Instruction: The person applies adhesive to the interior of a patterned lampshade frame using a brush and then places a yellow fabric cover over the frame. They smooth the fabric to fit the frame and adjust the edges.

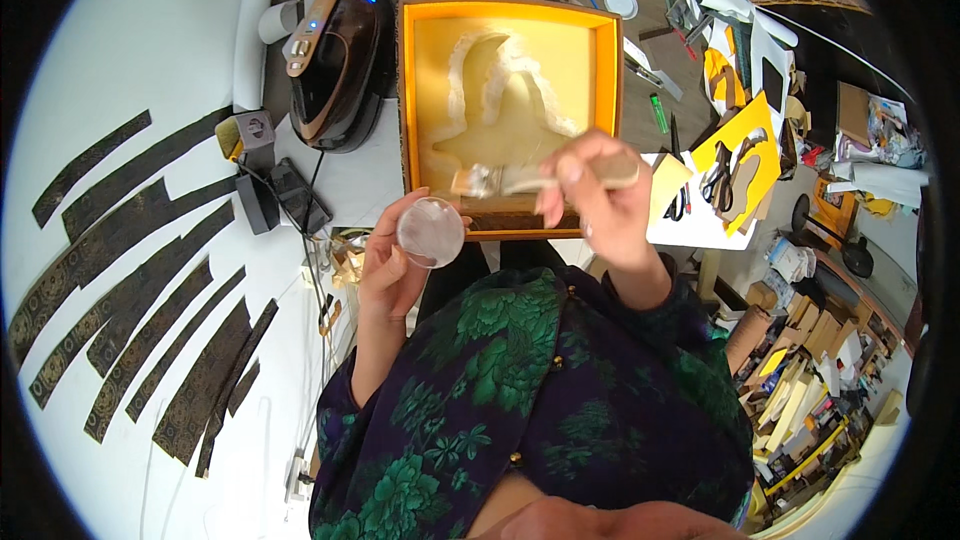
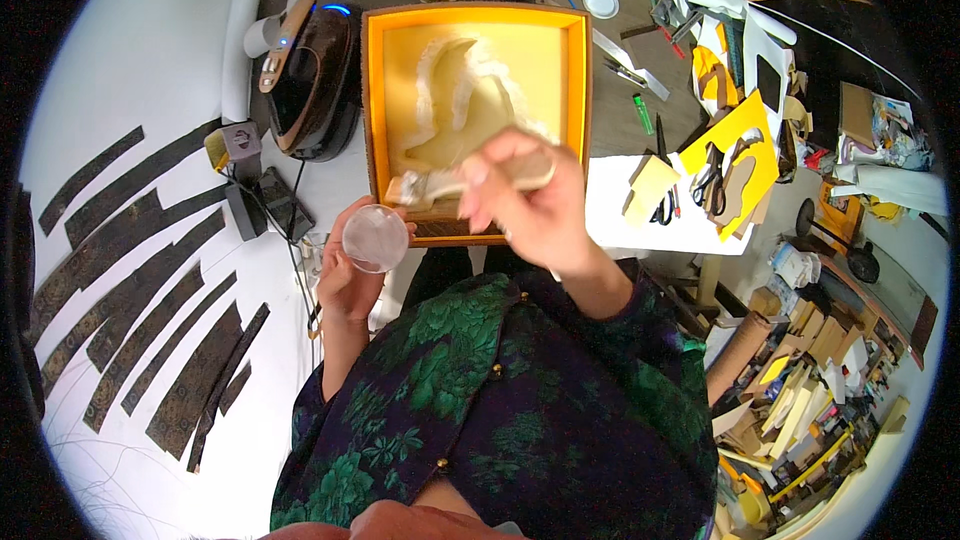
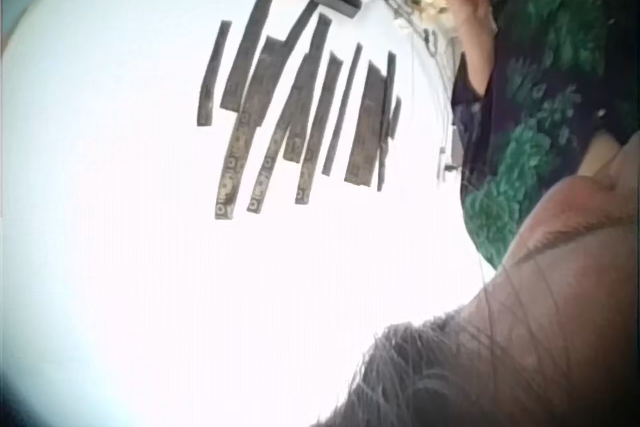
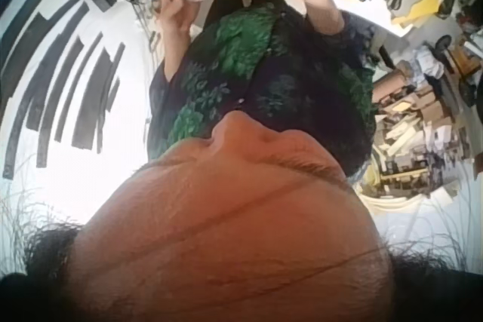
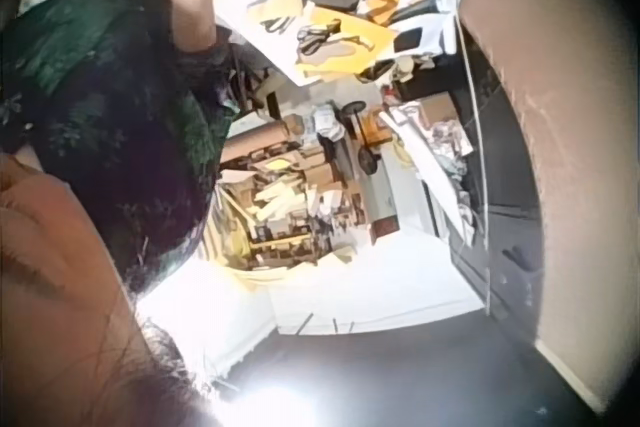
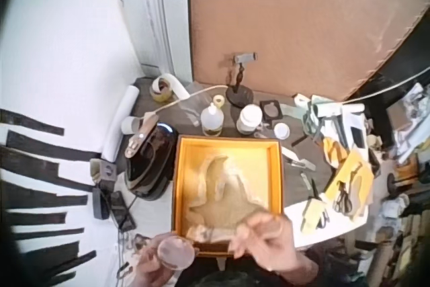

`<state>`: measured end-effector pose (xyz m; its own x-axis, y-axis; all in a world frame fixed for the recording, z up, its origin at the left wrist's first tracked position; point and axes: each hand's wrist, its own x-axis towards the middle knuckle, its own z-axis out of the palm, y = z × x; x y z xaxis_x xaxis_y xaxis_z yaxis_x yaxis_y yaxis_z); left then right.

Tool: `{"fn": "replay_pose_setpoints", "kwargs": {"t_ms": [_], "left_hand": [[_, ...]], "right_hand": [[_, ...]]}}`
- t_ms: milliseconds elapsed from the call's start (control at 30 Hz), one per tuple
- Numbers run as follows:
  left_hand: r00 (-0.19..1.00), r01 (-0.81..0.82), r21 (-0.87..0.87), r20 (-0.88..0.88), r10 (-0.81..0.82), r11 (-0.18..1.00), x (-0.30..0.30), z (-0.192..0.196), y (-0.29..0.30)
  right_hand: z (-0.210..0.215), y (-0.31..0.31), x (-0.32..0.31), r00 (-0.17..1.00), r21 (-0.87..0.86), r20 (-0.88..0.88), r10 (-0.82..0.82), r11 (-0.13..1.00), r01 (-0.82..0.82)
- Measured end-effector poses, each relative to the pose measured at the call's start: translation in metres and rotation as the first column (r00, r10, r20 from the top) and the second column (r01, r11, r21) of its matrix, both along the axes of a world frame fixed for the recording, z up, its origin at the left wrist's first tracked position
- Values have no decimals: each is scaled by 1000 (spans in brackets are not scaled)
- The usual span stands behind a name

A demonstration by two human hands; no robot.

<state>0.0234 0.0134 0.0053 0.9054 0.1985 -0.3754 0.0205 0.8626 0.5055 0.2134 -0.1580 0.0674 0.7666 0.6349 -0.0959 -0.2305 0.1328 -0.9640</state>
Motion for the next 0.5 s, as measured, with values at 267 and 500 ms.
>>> {"fn": "replay_pose_setpoints", "kwargs": {"t_ms": [267,500], "left_hand": [[992,75,62,97,-81,995,10,26,-6],[985,22,159,168,-49,987,10,35,-13]], "right_hand": [[24,-3,-24,901,31,398,169,980,-198],[36,-27,-35,876,-128,472,102,991,-46]]}}
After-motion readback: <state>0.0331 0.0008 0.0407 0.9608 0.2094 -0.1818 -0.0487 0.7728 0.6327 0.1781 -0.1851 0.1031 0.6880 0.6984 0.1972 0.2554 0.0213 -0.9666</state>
